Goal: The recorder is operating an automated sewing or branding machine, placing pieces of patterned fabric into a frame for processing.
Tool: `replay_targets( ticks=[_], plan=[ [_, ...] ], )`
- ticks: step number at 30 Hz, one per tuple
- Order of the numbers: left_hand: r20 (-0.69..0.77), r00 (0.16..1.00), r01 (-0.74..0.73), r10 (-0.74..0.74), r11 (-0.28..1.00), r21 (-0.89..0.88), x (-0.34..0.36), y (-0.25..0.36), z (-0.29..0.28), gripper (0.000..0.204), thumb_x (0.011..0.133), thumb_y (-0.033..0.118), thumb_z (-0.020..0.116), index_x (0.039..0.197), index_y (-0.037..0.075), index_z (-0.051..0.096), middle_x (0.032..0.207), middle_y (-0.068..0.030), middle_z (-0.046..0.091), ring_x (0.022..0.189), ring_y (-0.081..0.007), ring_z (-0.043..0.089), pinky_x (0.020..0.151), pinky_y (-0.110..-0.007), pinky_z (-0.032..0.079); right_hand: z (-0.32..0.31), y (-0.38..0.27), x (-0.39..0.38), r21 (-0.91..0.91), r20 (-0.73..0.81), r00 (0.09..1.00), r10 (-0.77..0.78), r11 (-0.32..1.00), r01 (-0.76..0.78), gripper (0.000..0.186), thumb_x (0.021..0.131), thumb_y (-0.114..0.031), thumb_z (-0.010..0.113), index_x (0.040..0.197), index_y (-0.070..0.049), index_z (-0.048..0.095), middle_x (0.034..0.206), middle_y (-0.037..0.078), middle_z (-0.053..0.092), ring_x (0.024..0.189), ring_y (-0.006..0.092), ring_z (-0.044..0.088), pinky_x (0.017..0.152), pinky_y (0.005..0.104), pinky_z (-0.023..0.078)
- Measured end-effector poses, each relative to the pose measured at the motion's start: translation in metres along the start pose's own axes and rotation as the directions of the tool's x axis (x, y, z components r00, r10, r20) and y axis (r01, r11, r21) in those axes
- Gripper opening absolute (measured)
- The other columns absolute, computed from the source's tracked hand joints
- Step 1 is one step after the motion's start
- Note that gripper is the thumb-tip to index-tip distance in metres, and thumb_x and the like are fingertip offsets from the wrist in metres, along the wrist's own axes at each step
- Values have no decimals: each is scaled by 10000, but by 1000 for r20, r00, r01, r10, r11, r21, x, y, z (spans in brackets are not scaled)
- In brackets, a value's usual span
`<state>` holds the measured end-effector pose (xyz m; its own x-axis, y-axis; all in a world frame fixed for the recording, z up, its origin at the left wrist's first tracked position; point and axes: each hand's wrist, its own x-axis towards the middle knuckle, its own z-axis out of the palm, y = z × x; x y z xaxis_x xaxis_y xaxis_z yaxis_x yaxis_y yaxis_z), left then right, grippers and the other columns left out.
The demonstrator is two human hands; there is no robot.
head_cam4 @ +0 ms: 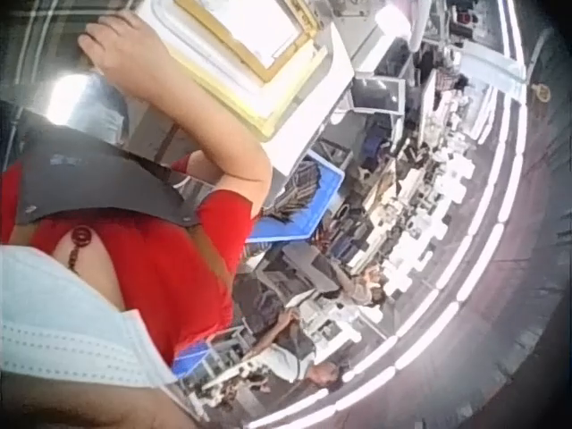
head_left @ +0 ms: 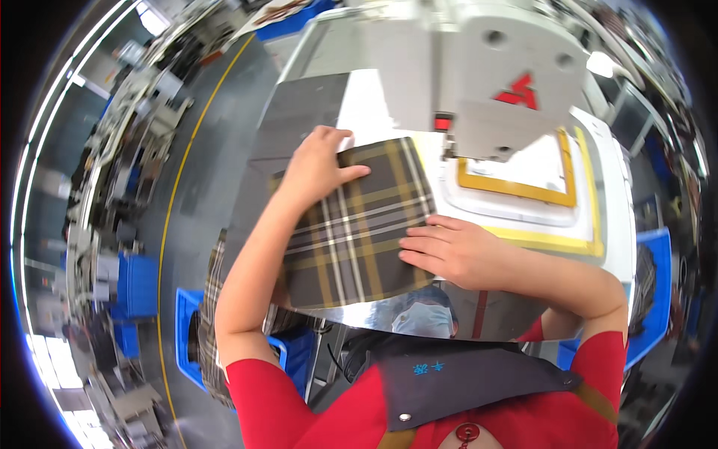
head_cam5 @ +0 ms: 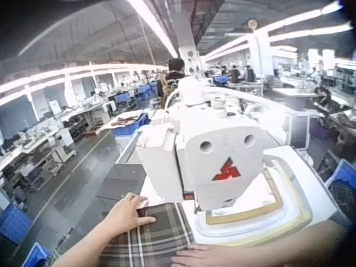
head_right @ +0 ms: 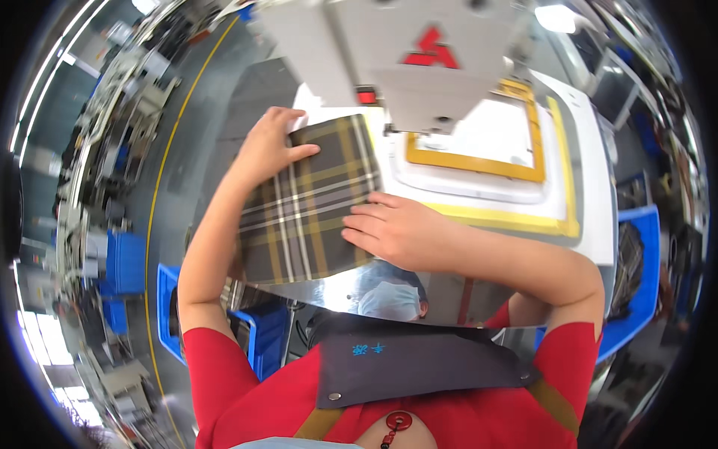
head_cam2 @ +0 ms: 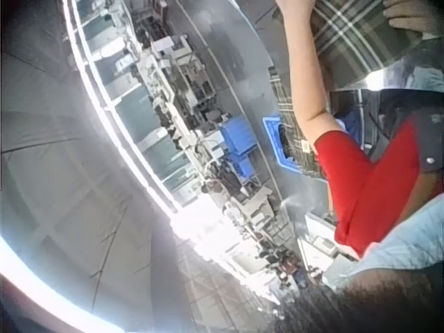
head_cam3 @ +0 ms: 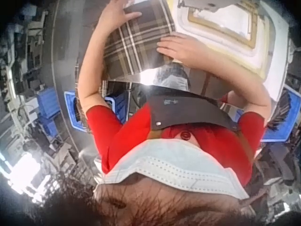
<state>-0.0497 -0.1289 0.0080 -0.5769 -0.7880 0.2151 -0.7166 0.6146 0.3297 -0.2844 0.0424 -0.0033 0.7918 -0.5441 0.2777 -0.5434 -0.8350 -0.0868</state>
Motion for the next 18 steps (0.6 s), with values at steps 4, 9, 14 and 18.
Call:
replay_targets(
  ticks=[4,9,14,18],
  plan=[
    [408,913,98,-25,983,-158,46,9,-8,463,759,273,797,1111,16,641,948,-143,676,885,-243,661,777,-348,506,3,8,-14,20,-105,994,27,999,-25,368,855,-110,537,1203,-6,593,1274,139,599,1217,261,549,1055,390,400],
    [275,961,128,-38,939,-320,61,18,7,389,847,263,735,1111,-10,648,1016,-142,697,922,-225,655,813,-346,502,-1,17,-23,-85,-111,992,53,994,-63,355,863,-111,534,1192,8,596,1267,156,602,1219,279,548,1026,375,424],
    [119,983,-103,139,959,-264,69,39,18,355,870,232,703,1144,15,638,1088,-145,682,1010,-298,638,867,-377,499,-9,17,-37,-99,-33,989,145,984,-148,381,872,-113,527,1232,2,577,1305,155,581,1250,281,530,1031,387,428],
    [130,980,-129,151,978,-164,76,26,25,389,867,225,709,1180,13,617,1141,-100,664,1047,-227,612,916,-343,484,-13,14,-40,-127,11,982,187,975,-184,409,882,-109,515,1276,-4,551,1344,155,558,1276,277,516,1046,397,423]
  ],
)
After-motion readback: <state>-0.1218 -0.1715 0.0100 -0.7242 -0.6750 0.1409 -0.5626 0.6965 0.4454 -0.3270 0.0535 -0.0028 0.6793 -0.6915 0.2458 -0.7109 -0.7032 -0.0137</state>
